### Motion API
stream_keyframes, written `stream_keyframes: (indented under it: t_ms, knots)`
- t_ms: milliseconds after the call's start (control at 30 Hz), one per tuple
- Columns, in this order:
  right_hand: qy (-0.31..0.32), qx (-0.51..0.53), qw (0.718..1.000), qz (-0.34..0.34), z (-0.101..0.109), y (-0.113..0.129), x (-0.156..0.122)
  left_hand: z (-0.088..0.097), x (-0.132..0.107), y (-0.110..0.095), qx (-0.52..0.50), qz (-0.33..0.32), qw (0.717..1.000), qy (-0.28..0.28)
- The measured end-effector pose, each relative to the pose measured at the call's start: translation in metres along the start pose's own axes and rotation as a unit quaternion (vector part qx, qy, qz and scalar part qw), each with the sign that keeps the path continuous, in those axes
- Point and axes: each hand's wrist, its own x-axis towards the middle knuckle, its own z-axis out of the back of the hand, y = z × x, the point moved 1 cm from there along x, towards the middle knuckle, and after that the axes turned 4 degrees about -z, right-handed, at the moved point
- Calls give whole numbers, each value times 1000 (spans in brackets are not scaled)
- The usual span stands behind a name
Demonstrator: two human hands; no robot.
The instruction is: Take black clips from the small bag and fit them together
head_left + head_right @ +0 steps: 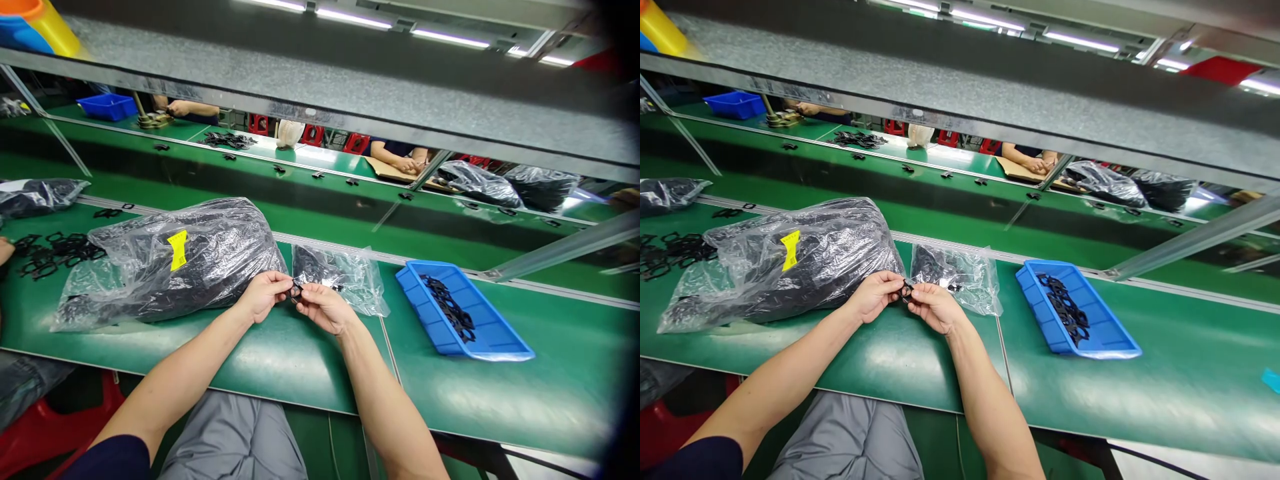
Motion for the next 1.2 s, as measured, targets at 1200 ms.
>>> stream_keyframes:
  t_ms: [1200]
  knots:
    - [-123,-52,976,174,-4,-1,2,-2,1,0,-51,-26,998,-12]
